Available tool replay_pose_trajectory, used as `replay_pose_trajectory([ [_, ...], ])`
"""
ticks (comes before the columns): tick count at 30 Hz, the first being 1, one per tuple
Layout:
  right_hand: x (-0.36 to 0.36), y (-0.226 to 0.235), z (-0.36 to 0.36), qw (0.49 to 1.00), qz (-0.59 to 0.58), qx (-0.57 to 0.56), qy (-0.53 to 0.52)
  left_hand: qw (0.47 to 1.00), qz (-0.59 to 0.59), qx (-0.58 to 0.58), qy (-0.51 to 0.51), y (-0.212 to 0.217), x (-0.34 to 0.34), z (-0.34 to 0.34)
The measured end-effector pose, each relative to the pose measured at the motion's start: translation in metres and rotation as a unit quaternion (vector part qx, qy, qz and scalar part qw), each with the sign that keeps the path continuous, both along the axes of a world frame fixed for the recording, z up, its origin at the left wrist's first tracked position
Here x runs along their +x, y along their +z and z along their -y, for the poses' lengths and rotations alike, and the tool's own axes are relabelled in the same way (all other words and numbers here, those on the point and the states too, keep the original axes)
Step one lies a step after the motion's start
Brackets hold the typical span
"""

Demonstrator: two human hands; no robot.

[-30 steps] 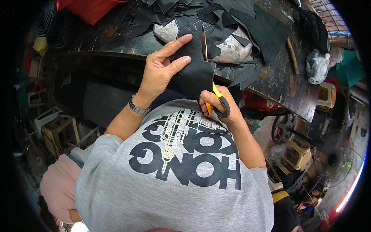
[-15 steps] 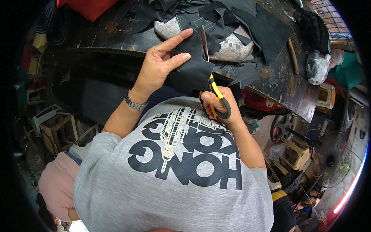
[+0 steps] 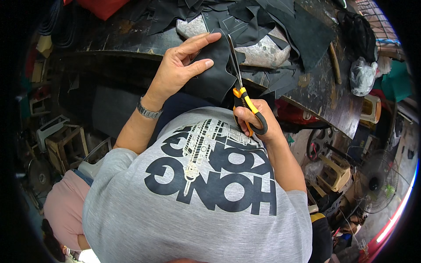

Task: The person uses shears to cut black leather pieces on a workbench. They repeatedly pick up pieces, trim along marked lines, and set the cut pieces aside. The workspace contains scattered leather scraps and tools.

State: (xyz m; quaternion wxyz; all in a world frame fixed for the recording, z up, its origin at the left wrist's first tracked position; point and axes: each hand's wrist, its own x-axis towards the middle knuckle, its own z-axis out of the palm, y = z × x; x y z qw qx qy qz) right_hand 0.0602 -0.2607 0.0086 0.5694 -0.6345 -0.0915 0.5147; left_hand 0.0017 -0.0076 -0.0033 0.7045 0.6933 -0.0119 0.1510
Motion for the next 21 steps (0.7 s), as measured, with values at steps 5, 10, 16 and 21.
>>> replay_pose_trajectory([
  [5,0.0006,0.0019,-0.0071,0.999,-0.004,0.028,-0.014,0.999,-0.01,-0.004,-0.032,0.0003,-0.0016,0.003],
  [10,-0.0029,-0.0005,-0.0087,0.999,-0.021,0.033,-0.025,0.999,-0.013,-0.033,-0.036,0.0011,-0.0026,0.0038],
  [16,-0.0034,0.0006,-0.0037,0.999,-0.02,0.028,-0.028,0.999,-0.013,-0.029,-0.043,-0.0004,-0.0022,0.0026],
  [21,-0.0009,-0.0015,-0.0007,1.0,-0.007,0.004,-0.013,0.998,-0.014,-0.019,-0.052,-0.002,-0.0021,0.0003],
])
